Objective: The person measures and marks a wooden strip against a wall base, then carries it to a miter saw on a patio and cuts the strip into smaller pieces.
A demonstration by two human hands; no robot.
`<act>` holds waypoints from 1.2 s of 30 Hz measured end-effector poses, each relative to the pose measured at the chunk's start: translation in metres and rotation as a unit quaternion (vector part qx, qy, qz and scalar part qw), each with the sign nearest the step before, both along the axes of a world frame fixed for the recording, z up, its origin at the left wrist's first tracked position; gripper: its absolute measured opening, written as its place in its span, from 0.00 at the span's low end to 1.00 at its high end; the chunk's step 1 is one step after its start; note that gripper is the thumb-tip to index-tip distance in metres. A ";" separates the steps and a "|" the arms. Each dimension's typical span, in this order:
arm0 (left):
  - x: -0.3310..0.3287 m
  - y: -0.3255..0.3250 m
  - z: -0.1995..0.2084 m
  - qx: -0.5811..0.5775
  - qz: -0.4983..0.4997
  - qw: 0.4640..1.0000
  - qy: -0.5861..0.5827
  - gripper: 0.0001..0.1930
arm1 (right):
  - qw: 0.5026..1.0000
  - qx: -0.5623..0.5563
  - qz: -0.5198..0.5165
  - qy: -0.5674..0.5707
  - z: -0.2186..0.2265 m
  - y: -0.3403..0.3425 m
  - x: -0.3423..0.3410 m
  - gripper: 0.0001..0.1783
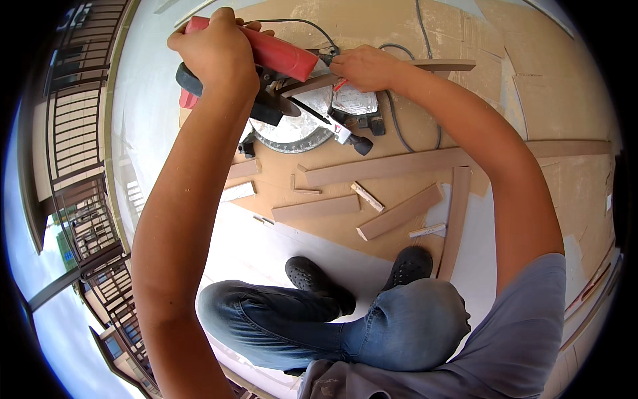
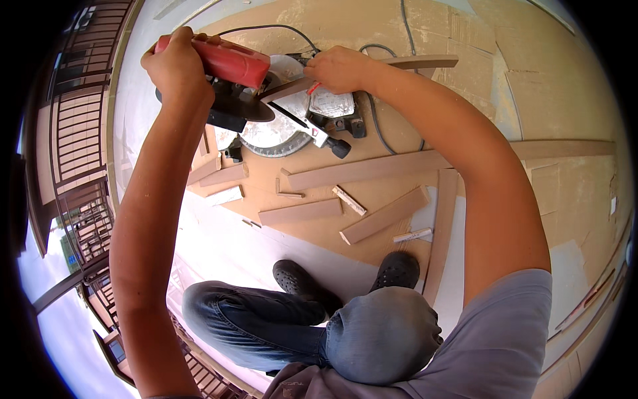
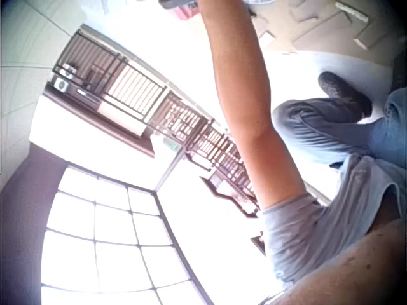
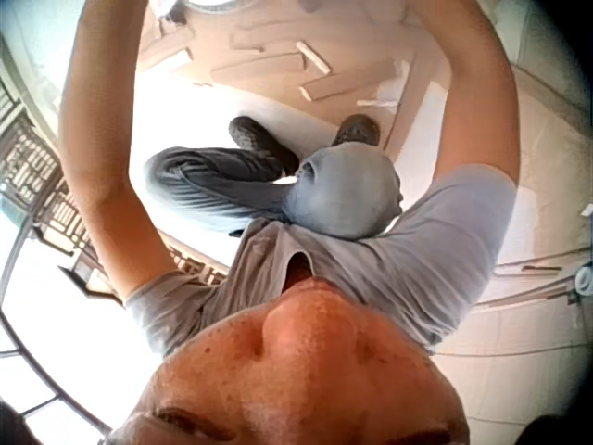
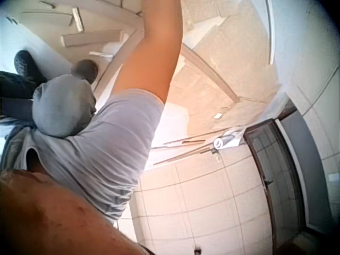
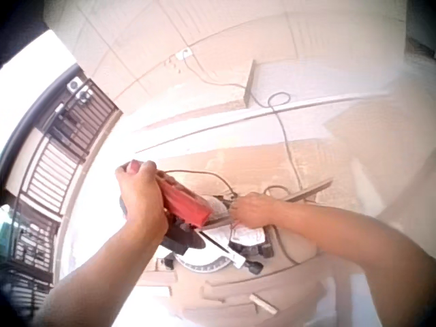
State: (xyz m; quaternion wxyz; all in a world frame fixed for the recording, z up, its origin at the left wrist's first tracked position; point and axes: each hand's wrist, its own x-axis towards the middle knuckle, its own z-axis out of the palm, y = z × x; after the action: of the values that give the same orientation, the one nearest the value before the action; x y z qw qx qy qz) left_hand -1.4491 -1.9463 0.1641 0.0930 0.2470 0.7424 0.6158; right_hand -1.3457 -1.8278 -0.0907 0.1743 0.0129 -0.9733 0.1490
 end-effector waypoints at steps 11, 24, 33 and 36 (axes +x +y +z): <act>0.038 -0.010 -0.048 -0.044 0.025 0.996 0.067 0.30 | 0.999 -0.017 0.004 0.046 -0.006 0.002 0.007 0.11; 0.076 -0.017 -0.078 -0.030 0.017 0.990 0.133 0.28 | 1.000 -0.027 -0.006 -0.008 0.003 0.000 0.003 0.13; -0.054 0.010 0.028 -0.099 -0.076 0.990 -0.062 0.21 | 0.997 0.012 -0.072 -0.028 0.008 0.003 0.025 0.08; -0.169 0.025 0.062 -0.132 -0.097 0.976 -0.143 0.12 | 0.988 0.041 -0.139 -0.047 0.023 -0.018 0.042 0.08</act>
State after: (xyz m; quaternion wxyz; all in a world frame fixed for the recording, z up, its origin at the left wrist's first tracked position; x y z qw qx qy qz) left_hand -1.6182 -1.9215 0.2263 0.2895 0.2127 0.7686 0.5294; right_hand -1.3034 -1.8463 -0.0674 0.1468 -0.1221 -0.9780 0.0837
